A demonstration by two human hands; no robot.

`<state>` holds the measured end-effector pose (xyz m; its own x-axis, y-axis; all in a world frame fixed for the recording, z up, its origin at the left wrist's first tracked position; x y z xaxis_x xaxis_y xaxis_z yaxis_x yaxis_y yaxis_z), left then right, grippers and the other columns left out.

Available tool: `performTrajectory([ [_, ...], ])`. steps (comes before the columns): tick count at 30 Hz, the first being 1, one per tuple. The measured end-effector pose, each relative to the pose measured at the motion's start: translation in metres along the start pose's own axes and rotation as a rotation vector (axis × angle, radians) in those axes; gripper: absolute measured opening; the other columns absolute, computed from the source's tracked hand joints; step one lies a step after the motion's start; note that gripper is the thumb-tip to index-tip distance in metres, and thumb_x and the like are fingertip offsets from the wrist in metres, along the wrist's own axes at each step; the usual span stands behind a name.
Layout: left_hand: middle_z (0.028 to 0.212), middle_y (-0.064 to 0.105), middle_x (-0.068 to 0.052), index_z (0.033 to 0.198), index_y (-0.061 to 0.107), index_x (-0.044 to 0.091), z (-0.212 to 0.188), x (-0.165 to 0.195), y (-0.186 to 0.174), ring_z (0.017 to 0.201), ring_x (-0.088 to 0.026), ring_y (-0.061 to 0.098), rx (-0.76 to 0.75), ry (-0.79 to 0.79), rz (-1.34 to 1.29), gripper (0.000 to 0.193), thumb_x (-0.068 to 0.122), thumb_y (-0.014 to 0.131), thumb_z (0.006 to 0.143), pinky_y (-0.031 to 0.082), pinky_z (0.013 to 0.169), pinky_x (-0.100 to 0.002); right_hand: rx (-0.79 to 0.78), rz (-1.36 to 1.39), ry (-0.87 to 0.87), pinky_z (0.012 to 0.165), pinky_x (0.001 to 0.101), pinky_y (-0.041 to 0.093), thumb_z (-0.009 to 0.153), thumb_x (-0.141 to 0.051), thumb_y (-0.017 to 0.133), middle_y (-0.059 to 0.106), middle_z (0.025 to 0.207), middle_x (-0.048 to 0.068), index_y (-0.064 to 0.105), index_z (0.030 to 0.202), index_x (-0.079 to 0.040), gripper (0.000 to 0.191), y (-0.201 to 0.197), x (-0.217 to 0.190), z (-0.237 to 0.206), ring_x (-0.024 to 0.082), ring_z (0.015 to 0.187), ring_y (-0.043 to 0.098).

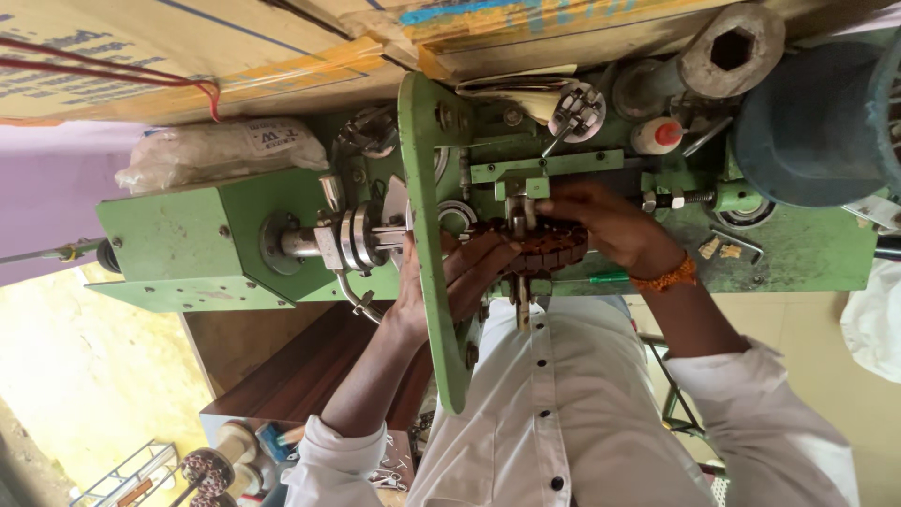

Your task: The person operates a green motor winding machine, repeatedly inserting small white rectangular pieces into the machine's mechanism while a copper-wound rotor spins. The person uses both hands to feed the pieces and adjust the rotor, then removes the rotor to inspect it before continuing the process.

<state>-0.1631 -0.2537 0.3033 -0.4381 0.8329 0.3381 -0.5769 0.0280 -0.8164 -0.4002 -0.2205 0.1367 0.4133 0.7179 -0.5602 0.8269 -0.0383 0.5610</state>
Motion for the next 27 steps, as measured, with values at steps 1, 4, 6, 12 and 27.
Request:
performTrajectory([
  [1, 0.114, 0.070, 0.001, 0.120, 0.075, 0.015, 0.000, 0.000, 0.001, 0.084, -0.018, 0.058, 0.001, -0.001, 0.008, 0.038, 0.007, 0.086, 0.085, 0.046, 0.075, -0.039, -0.037, -0.053, 0.000, 0.073, 0.0275, 0.054, 0.094, -0.022, 0.073, 0.075, 0.099, 0.005, 0.074, 0.107, 0.001, 0.027, 0.001, -0.004, 0.003, 0.011, 0.087, 0.068],
  [4, 0.113, 0.070, 0.002, 0.120, 0.076, 0.015, 0.000, -0.002, 0.003, 0.081, -0.017, 0.057, -0.001, -0.007, 0.008, 0.037, 0.007, 0.086, 0.085, 0.045, 0.072, -0.038, -0.136, -0.078, 0.014, 0.076, 0.0265, 0.056, 0.093, -0.022, 0.074, 0.077, 0.100, 0.004, 0.075, 0.109, 0.002, 0.029, 0.002, -0.009, 0.007, 0.009, 0.088, 0.069],
  [6, 0.114, 0.070, 0.002, 0.120, 0.076, 0.014, -0.001, -0.003, 0.004, 0.080, -0.016, 0.057, -0.017, -0.008, -0.025, 0.037, 0.006, 0.086, 0.086, 0.044, 0.071, -0.037, -0.142, -0.077, -0.012, 0.070, 0.0278, 0.053, 0.097, -0.021, 0.075, 0.075, 0.095, 0.006, 0.075, 0.107, 0.006, 0.029, 0.003, -0.009, 0.007, 0.010, 0.081, 0.065],
  [12, 0.118, 0.070, 0.004, 0.121, 0.074, 0.017, -0.006, -0.004, 0.003, 0.078, -0.017, 0.054, -0.028, -0.036, 0.008, 0.040, 0.006, 0.080, 0.083, 0.042, 0.075, -0.040, -0.077, -0.003, 0.016, 0.071, 0.0282, 0.057, 0.097, -0.020, 0.072, 0.077, 0.094, 0.008, 0.074, 0.108, 0.007, 0.030, 0.010, -0.006, 0.005, 0.012, 0.081, 0.069],
  [27, 0.124, 0.068, 0.005, 0.125, 0.073, 0.020, -0.008, -0.002, 0.011, 0.091, -0.017, 0.060, -0.059, -0.090, 0.081, 0.042, 0.023, 0.088, 0.086, 0.039, 0.079, -0.043, -0.262, -0.154, 0.016, 0.087, 0.0289, 0.055, 0.094, -0.026, 0.071, 0.078, 0.108, 0.009, 0.075, 0.116, 0.005, 0.038, 0.012, -0.024, 0.006, 0.012, 0.098, 0.069],
])
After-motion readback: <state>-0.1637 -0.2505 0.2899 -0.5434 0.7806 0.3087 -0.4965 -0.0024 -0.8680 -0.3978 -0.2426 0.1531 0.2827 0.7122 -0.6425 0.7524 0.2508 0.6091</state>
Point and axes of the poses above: each hand's wrist, its own z-axis towards the middle knuckle, its own y-axis out of the palm, x = y × z, the point moved 2 cm from there along z, towards the middle knuckle
